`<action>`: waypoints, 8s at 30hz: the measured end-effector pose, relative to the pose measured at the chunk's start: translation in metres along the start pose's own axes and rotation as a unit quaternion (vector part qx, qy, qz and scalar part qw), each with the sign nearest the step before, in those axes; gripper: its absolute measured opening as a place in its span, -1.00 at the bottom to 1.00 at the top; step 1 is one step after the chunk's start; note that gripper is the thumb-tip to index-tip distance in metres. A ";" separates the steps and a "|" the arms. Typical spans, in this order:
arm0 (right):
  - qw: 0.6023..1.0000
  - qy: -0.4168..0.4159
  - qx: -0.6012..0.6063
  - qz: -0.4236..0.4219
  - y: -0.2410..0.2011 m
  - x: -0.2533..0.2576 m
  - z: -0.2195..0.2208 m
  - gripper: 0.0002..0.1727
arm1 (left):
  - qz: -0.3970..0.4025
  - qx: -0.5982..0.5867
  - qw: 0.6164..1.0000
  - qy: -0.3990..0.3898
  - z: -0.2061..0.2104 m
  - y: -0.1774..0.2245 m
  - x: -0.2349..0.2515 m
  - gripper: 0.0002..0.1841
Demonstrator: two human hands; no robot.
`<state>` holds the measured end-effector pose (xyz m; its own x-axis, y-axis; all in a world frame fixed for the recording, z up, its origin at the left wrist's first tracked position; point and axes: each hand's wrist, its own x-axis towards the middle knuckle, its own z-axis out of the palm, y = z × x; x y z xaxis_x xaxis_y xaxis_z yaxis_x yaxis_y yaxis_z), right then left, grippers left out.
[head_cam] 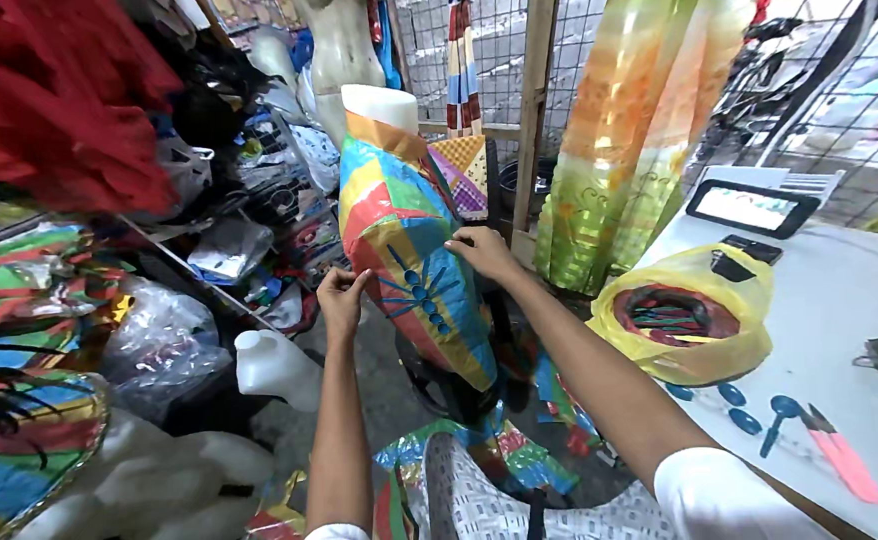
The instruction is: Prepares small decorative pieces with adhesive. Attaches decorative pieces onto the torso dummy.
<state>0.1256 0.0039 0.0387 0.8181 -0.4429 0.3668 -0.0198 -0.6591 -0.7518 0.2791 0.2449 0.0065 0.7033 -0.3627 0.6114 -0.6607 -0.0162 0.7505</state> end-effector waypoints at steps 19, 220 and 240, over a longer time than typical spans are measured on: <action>0.999 -0.004 -0.020 -0.041 0.020 -0.015 0.002 -0.60 | -0.044 0.024 0.992 -0.113 -0.016 -0.018 -0.002 -0.79; 0.945 0.302 -0.043 0.122 0.014 -0.338 -0.032 -0.62 | 0.207 -0.008 0.962 -0.178 0.172 0.146 -0.272 -0.76; 0.948 0.285 -0.097 0.108 0.025 -0.349 -0.090 -0.67 | 0.034 -0.160 0.957 -0.239 0.146 0.152 -0.257 -0.72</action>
<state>-0.2119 0.0871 -0.0591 0.3411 -0.8004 0.4930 -0.3017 -0.5899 -0.7490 -0.0404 0.1997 -0.0737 0.4101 -0.7387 0.5349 -0.5330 0.2819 0.7978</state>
